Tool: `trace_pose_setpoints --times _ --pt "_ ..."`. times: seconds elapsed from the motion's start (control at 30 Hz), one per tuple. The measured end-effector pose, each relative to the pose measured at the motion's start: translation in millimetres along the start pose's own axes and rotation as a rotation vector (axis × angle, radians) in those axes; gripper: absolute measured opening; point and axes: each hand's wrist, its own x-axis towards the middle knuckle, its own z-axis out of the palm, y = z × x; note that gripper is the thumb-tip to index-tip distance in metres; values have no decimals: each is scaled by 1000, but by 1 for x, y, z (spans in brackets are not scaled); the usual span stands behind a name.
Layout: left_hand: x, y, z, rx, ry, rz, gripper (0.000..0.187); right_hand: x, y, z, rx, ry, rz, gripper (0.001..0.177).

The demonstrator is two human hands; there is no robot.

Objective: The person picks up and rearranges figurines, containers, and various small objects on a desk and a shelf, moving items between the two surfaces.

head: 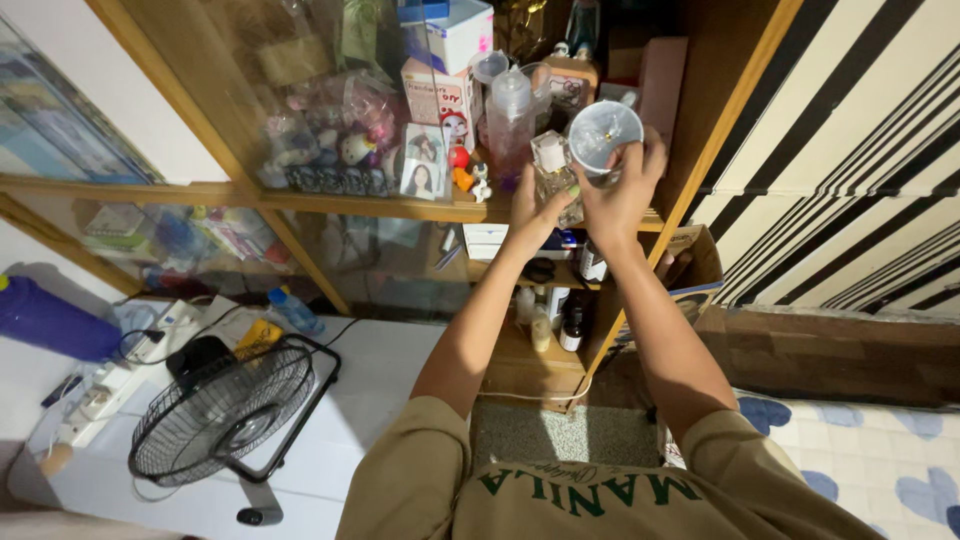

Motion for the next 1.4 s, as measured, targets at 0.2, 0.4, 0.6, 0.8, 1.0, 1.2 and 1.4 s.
trace_pose_setpoints --times 0.2,0.4,0.6,0.8,1.0,1.2,1.4 --pt "-30 37 -5 -118 16 24 59 -16 -22 -16 173 -38 115 54" --pt "-97 86 -36 106 150 -78 64 -58 -57 -28 278 -155 -63 58" --pt "-171 94 -80 27 385 -147 67 -105 -104 -4 380 -328 -120 84" --pt "-256 88 -122 186 632 -335 54 -187 -100 43 509 -740 -10 111" --pt "-319 45 -169 400 770 -585 57 -295 -64 118 384 -868 30 106" --pt "-367 -14 -230 1064 726 -376 78 -354 -59 152 430 -1006 149 99" --pt "-390 -73 -289 972 804 -435 79 -396 -67 189 398 -1043 140 106"
